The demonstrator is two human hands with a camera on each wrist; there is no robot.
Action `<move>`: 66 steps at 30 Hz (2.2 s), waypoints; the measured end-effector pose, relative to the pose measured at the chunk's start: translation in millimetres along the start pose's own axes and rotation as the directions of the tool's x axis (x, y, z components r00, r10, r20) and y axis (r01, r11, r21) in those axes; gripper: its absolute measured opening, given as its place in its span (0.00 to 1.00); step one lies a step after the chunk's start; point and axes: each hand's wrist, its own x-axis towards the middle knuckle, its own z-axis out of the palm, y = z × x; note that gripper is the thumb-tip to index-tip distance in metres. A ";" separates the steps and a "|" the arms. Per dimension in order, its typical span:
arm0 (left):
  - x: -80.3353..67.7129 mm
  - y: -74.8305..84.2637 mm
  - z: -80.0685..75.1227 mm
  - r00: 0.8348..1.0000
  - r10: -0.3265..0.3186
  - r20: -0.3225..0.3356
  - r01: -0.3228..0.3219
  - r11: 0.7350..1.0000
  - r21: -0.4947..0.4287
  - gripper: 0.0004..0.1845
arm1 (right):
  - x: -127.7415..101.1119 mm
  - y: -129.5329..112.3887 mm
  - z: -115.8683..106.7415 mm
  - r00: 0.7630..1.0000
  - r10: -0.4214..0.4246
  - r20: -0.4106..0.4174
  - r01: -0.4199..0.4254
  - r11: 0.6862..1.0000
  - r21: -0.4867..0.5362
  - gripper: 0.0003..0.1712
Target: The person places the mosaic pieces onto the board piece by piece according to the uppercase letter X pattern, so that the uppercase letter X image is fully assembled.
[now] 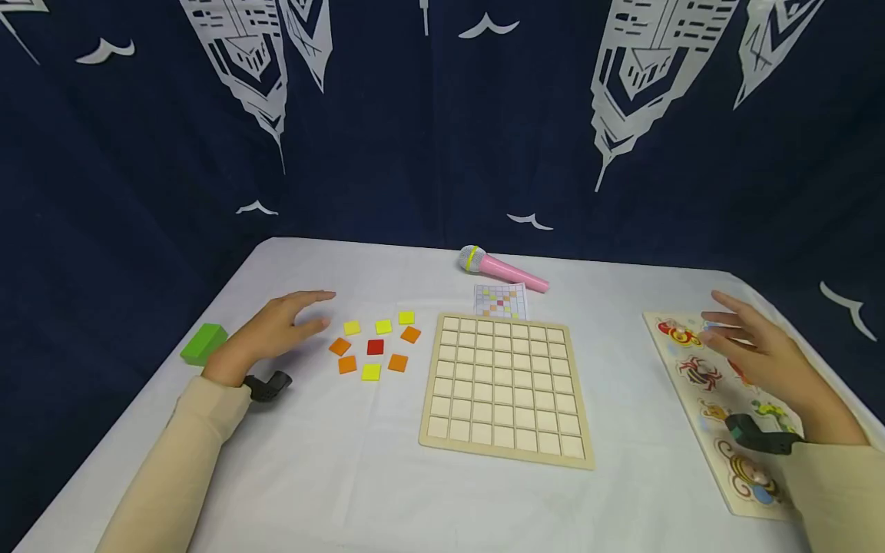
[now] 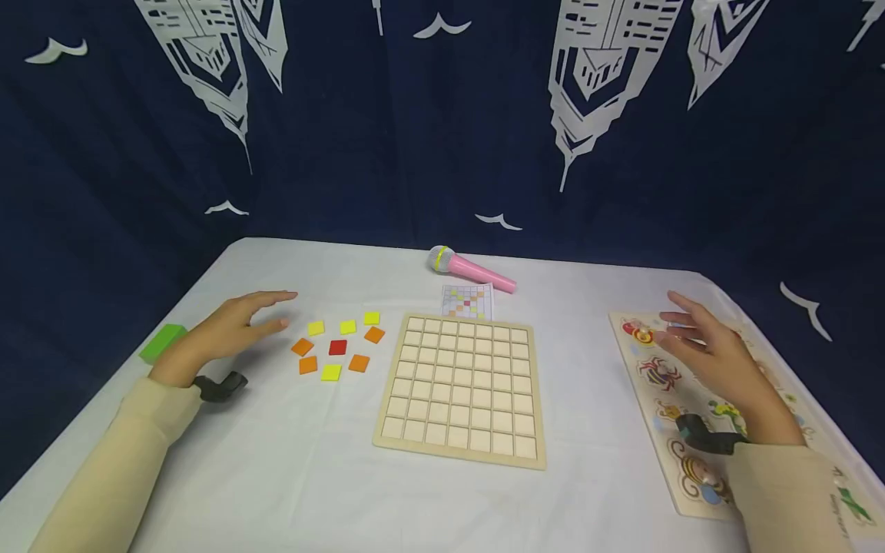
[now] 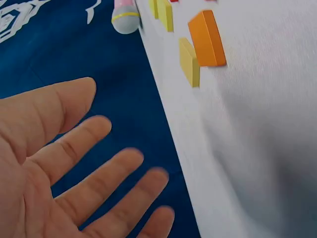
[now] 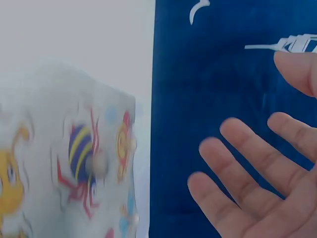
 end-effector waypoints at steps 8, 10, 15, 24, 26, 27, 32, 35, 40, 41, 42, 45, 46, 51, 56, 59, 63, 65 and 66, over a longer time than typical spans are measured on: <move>1.6 -5.1 3.3 0.996 0.021 0.085 -0.008 0.990 -0.144 0.25 | 4.4 -11.1 12.0 0.980 -0.154 0.126 0.122 0.965 0.233 0.45; 1.7 -5.8 3.5 0.994 0.019 0.108 -0.002 0.988 -0.156 0.25 | 5.3 -14.3 15.6 0.973 -0.178 0.150 0.130 0.950 0.284 0.46; 2.4 -9.1 4.8 0.988 0.004 0.151 0.019 0.988 -0.156 0.24 | 7.5 -22.8 23.9 0.967 -0.166 0.195 0.102 0.948 0.302 0.42; 7.4 -14.8 13.6 0.984 -0.021 0.179 0.045 0.990 -0.133 0.23 | 10.4 -32.6 42.1 0.960 -0.132 0.247 0.055 0.953 0.297 0.36; 8.0 -16.3 14.8 0.984 -0.015 0.175 0.038 0.991 -0.130 0.23 | 10.8 -34.2 46.1 0.958 -0.120 0.260 0.037 0.952 0.303 0.35; 8.3 -16.9 15.4 0.984 -0.014 0.175 0.038 0.991 -0.131 0.23 | 11.1 -35.2 48.2 0.957 -0.114 0.266 0.029 0.952 0.306 0.34; 9.3 -18.9 18.7 0.983 -0.018 0.182 0.042 0.991 -0.131 0.24 | 13.6 -41.2 58.4 0.949 -0.045 0.311 -0.052 0.954 0.295 0.30; 10.2 -19.9 21.0 0.983 -0.016 0.181 0.038 0.992 -0.119 0.24 | 15.7 -44.8 65.3 0.940 -0.013 0.340 -0.094 0.951 0.295 0.28; 11.4 -21.1 24.2 0.985 -0.013 0.174 0.033 0.993 -0.109 0.24 | 22.7 -51.9 78.4 0.918 0.031 0.396 -0.161 0.941 0.299 0.31; 11.7 -21.2 24.9 0.985 -0.011 0.174 0.031 0.993 -0.111 0.23 | 24.6 -53.4 80.9 0.912 0.036 0.408 -0.171 0.939 0.299 0.32; 12.0 -21.3 25.6 0.985 -0.011 0.174 0.031 0.993 -0.113 0.23 | 26.5 -54.8 83.3 0.907 0.042 0.418 -0.183 0.935 0.303 0.33; 12.9 -21.5 27.9 0.984 -0.013 0.177 0.034 0.992 -0.119 0.23 | 31.4 -59.1 89.8 0.897 0.056 0.439 -0.207 0.930 0.305 0.34; 13.2 -21.9 28.9 0.984 -0.015 0.178 0.036 0.992 -0.120 0.23 | 32.7 -60.1 92.0 0.895 0.062 0.442 -0.215 0.928 0.304 0.35; 13.9 -22.7 30.7 0.983 -0.019 0.180 0.040 0.992 -0.116 0.23 | 35.4 -65.8 102.5 0.894 0.094 0.439 -0.244 0.923 0.299 0.37; 14.8 -22.8 30.6 0.981 -0.033 0.189 0.055 0.992 -0.116 0.23 | 36.9 -69.3 111.9 0.896 0.104 0.431 -0.244 0.927 0.284 0.38; 15.2 -23.0 30.8 0.980 -0.040 0.197 0.064 0.991 -0.116 0.22 | 37.4 -67.4 116.5 0.899 0.121 0.420 -0.246 0.934 0.259 0.38; 15.5 -23.4 31.4 0.979 -0.047 0.199 0.070 0.991 -0.112 0.21 | 37.3 -64.2 120.9 0.910 0.129 0.395 -0.234 0.945 0.230 0.38; 15.3 -23.4 31.0 0.979 -0.041 0.198 0.064 0.992 -0.113 0.20 | 37.2 -63.0 122.1 0.914 0.123 0.386 -0.221 0.950 0.220 0.38; 15.3 -23.4 31.1 0.980 -0.041 0.197 0.064 0.992 -0.113 0.20 | 37.3 -62.9 122.5 0.916 0.121 0.382 -0.216 0.953 0.215 0.38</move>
